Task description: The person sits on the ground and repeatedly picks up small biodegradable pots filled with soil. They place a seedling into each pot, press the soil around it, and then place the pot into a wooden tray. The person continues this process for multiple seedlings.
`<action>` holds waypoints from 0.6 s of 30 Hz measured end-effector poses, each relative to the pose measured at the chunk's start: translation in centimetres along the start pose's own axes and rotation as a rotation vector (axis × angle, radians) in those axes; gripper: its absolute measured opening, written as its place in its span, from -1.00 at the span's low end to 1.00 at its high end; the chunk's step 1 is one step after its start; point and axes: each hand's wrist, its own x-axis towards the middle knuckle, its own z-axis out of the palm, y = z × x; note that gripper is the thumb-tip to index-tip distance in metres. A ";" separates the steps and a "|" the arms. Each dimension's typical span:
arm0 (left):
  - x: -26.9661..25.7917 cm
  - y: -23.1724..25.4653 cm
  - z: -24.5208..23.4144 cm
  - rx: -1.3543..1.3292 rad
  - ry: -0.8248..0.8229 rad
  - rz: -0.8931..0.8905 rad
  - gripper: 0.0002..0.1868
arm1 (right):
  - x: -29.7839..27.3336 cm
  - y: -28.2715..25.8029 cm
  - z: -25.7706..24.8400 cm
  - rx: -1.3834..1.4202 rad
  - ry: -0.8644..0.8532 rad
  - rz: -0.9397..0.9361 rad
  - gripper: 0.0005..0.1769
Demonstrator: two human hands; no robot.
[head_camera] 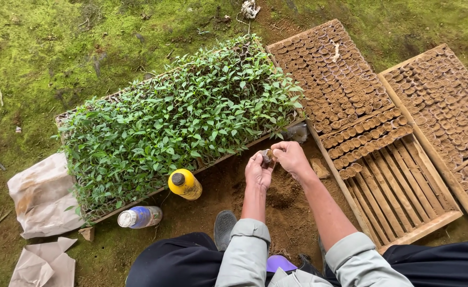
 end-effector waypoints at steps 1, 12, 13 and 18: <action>0.7 -0.2 -0.4 -0.001 0.000 0.000 -0.89 | 0.3 0.5 0.0 -0.001 -0.001 0.000 -0.71; 0.8 -0.8 -0.5 -0.070 -0.104 -0.060 -0.84 | 2.4 8.3 0.3 -0.808 -0.039 -0.561 -0.59; 0.9 -0.9 -0.7 -0.069 -0.105 -0.059 -0.84 | 2.7 8.6 0.4 -0.807 -0.039 -0.561 -0.59; 2.6 -1.7 -2.4 -0.177 -0.065 -0.133 -0.79 | 3.0 9.4 0.6 -0.820 -0.034 -0.652 -0.77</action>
